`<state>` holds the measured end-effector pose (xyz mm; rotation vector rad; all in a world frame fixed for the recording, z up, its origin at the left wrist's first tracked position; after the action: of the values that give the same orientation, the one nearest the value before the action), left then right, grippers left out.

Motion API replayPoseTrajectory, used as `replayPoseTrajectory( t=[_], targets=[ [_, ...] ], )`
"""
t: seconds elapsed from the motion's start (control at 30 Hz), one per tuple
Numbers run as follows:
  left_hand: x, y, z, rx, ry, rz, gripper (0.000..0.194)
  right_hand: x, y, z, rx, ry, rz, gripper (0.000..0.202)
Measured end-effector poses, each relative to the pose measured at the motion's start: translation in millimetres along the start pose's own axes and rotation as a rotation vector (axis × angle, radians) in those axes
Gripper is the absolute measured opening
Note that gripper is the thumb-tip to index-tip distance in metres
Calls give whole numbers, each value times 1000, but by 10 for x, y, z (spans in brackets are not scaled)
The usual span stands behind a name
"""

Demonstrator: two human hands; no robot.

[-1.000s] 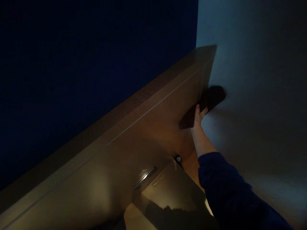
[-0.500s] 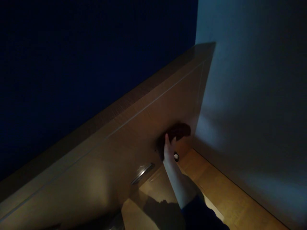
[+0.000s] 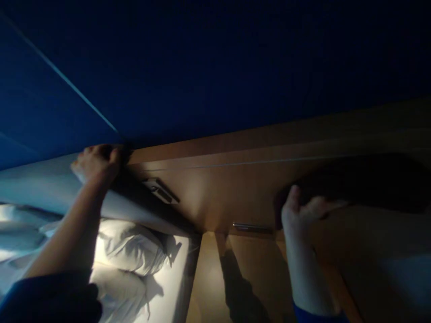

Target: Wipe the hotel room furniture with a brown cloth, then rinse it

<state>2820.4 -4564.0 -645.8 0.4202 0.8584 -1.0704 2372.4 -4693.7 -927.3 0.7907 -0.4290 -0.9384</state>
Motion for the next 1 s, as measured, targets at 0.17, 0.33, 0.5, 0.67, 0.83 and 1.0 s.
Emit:
replayPoseTrajectory(
  t=[0.17,0.33,0.5,0.67,0.83,1.0],
  targets=[
    [-55,187,67,-9,-252,95,72,851,1684,-1087,-758,509,7,35],
    [-24,260,100,53,-295,106,59,1073,2518,-1605,-1344,858,-41,38],
    [-5,305,113,144,-316,29,53,872,3349,-1395,-1424,630,-29,33],
    [6,344,87,177,-304,-35,46,1038,3989,-1844,-1628,690,-111,30],
    [17,391,80,266,-289,-67,43,1050,3818,-1912,-1470,697,-261,25],
    [62,413,122,326,-261,-81,45,738,3202,-1568,-1231,651,-410,24]
  ],
)
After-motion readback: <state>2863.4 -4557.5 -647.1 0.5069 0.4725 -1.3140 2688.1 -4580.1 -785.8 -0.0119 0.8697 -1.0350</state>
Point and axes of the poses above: each hand's wrist, its own z-axis towards the middle knuckle, its own x-axis out of the palm, y = z × x, the point moved 7 cm from there along z, towards the middle knuckle, and after that the axes turned 3 degrees about y, right-handed, at the moved point
